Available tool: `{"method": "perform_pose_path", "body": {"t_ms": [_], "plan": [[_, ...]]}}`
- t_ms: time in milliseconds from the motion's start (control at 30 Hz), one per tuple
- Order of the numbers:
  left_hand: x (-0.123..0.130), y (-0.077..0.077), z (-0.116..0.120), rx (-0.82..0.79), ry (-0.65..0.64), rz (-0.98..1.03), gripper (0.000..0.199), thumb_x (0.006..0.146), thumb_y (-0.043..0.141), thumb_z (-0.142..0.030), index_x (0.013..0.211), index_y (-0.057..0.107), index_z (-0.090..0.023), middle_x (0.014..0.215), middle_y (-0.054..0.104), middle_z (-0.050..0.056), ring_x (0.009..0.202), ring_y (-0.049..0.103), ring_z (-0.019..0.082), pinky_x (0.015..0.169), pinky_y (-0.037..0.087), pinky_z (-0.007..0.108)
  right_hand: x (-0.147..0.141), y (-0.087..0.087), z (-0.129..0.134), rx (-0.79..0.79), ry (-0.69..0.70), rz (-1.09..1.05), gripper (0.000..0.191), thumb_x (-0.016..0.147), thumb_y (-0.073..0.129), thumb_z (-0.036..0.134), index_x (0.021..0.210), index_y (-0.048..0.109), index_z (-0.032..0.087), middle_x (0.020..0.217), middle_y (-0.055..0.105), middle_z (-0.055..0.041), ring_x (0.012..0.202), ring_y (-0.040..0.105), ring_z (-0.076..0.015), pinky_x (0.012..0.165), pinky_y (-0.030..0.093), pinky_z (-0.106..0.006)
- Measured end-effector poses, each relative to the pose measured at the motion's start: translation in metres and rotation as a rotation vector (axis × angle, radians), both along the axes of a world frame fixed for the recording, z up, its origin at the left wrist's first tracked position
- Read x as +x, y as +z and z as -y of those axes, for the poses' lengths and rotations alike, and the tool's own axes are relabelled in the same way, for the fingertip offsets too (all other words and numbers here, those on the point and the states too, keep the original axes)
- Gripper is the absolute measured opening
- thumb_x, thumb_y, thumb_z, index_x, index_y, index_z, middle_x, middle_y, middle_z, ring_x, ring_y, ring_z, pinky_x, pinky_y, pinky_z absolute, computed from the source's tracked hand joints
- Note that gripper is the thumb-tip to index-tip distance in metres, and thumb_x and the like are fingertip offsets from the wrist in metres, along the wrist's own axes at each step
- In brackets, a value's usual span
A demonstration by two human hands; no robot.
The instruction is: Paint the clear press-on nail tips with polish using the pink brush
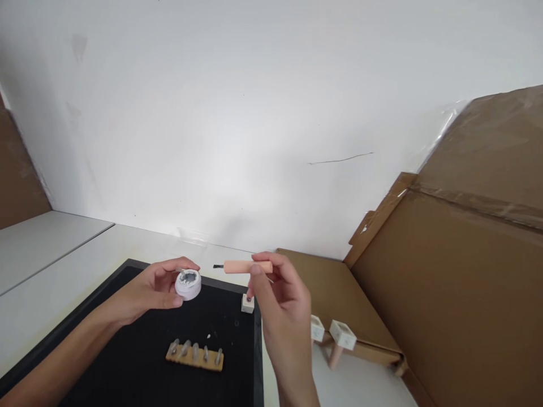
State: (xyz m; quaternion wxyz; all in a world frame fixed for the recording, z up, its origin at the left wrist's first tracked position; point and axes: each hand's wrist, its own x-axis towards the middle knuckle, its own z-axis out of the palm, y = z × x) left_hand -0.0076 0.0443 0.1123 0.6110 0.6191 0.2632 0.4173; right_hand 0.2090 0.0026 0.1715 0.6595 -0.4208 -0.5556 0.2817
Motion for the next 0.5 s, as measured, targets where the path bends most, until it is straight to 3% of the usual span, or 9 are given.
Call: {"method": "perform_pose_path", "body": {"t_ms": [133,233,367,500], "plan": [[-0.005,0.011,0.012,-0.174,-0.057,0.246,0.045,0.065,0.081,-0.019,0.106,0.064,-0.023,0.097,0.064,0.003,0.085,0.058,0.017,0.073,0.043,0.026,-0.008,0.0,0.021,0.161,-0.028,0.088,0.012,0.087,0.06,0.036,0.092,0.064,0.026,0.063,0.053,0.0017,0.056,0.051,-0.0133,0.051,0.041,-0.024],[-0.006,0.015,0.017,-0.205,-0.074,0.299,0.039,0.064,0.082,-0.021,0.098,0.065,-0.022,0.091,0.065,0.002,0.083,0.059,0.016,0.07,0.042,0.023,-0.013,-0.001,0.031,0.296,-0.052,0.207,0.008,0.089,0.057,0.027,0.094,0.063,0.026,0.073,0.053,-0.0015,0.064,0.053,-0.0159,0.055,0.044,-0.027],[-0.005,0.016,0.02,-0.287,-0.13,0.394,0.04,0.058,0.085,-0.017,0.094,0.067,-0.017,0.086,0.066,0.002,0.077,0.059,0.014,0.068,0.044,0.021,-0.019,-0.003,0.037,0.47,-0.028,0.365,0.018,0.088,0.054,0.013,0.101,0.061,0.024,0.08,0.055,-0.0044,0.07,0.054,-0.0176,0.058,0.047,-0.03],[-0.002,0.015,0.021,-0.36,-0.276,0.546,0.034,0.065,0.08,-0.017,0.098,0.069,-0.014,0.085,0.067,0.003,0.07,0.061,0.012,0.064,0.047,0.02,-0.023,-0.005,0.039,0.6,-0.012,0.462,0.028,0.085,0.054,0.007,0.108,0.059,0.023,0.079,0.057,-0.0046,0.068,0.055,-0.0172,0.053,0.046,-0.029]]}}
